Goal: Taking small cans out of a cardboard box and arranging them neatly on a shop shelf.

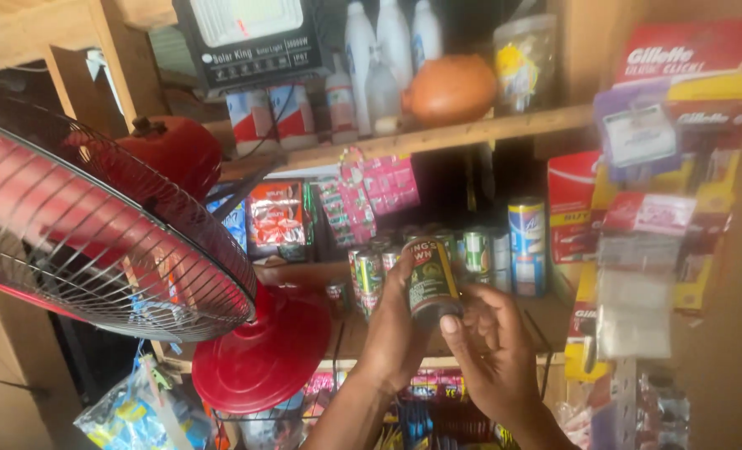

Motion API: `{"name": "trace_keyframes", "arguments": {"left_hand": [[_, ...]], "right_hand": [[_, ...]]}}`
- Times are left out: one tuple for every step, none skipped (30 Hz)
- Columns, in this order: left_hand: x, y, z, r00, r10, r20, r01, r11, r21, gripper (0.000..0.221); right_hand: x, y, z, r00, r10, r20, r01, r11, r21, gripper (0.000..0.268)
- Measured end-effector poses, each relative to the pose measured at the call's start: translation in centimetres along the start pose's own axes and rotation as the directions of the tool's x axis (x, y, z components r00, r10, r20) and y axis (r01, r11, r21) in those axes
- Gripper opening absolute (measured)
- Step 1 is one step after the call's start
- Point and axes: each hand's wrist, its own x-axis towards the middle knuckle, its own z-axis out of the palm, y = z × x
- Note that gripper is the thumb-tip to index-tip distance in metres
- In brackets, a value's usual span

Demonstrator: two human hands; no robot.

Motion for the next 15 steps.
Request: {"name": "trace_keyframes", "arguments": {"left_hand": [[-0.2,0.5,0.6,1.000,0.004,0.004,-0.004,1.000,0.000,0.067],[-0.4,1.0,1.2,0.997,0.070,-0.037,-0.064,0.989,0.129,0.066],[-0.6,1.3,1.8,0.987,0.142,-0.072,-0.119,0.959,0.258,0.067],[-0.8,1.2,1.9,0.987,0.146,-0.071,-0.124,0.959,0.256,0.067],[-1.0,1.1,2.1,0.954,0.298,0.017,-0.275,0.857,0.436,0.068],[-1.1,1.2,2.2,0.897,0.423,0.131,-0.415,0.699,0.582,0.072],[-1.5,0.9,2.4,0.895,0.425,0.138,-0.421,0.697,0.580,0.072],[-2.0,0.6,2.7,0.833,0.501,0.236,-0.510,0.527,0.680,0.074],[-2.3,0.3,2.8,0.756,0.555,0.347,-0.582,0.328,0.744,0.077],[-2.3,0.5,3.3,0.748,0.559,0.357,-0.593,0.321,0.739,0.077],[-2.6,0.7,3.7,0.714,0.565,0.413,-0.603,0.197,0.773,0.074],[-2.8,0.8,4.0,0.681,0.562,0.469,-0.605,0.071,0.793,0.072],[-3.0,1.0,4.3,0.679,0.563,0.471,-0.606,0.068,0.793,0.072],[-3.2,1.2,4.6,0.670,0.555,0.493,-0.608,0.031,0.793,0.068],[-3.3,1.4,5.0,0.660,0.545,0.518,-0.614,-0.007,0.790,0.065]], "right_hand": [[0.2,-0.4,-0.2,1.000,-0.005,0.001,0.005,1.000,-0.001,0.046],[0.3,-0.8,-0.4,0.999,0.047,0.000,-0.047,0.999,-0.027,0.047],[0.4,-1.1,-0.7,0.995,0.101,0.000,-0.101,0.994,-0.052,0.048],[0.5,-1.3,-1.0,0.995,0.098,0.004,-0.098,0.994,-0.053,0.048],[0.7,-1.5,-1.2,0.976,0.212,0.057,-0.213,0.977,0.003,0.059],[1.0,-1.7,-1.4,0.940,0.321,0.115,-0.328,0.943,0.051,0.071],[0.6,-0.7,-1.8,0.943,0.314,0.113,-0.321,0.946,0.050,0.071],[0.2,0.3,-2.1,0.949,0.278,0.150,-0.290,0.955,0.058,0.076],[0.0,1.4,-2.4,0.954,0.236,0.186,-0.252,0.965,0.067,0.082],[0.2,1.6,-2.7,0.957,0.223,0.185,-0.239,0.969,0.066,0.082],[0.2,1.8,-2.8,0.972,0.178,0.155,-0.190,0.980,0.064,0.075],[0.2,2.1,-2.9,0.983,0.132,0.124,-0.140,0.988,0.060,0.069],[0.1,2.8,-3.2,0.984,0.130,0.125,-0.138,0.989,0.061,0.069],[-0.1,3.5,-3.5,0.978,0.170,0.117,-0.180,0.980,0.086,0.069],[-0.1,4.3,-3.8,0.972,0.208,0.107,-0.220,0.969,0.109,0.070]]}}
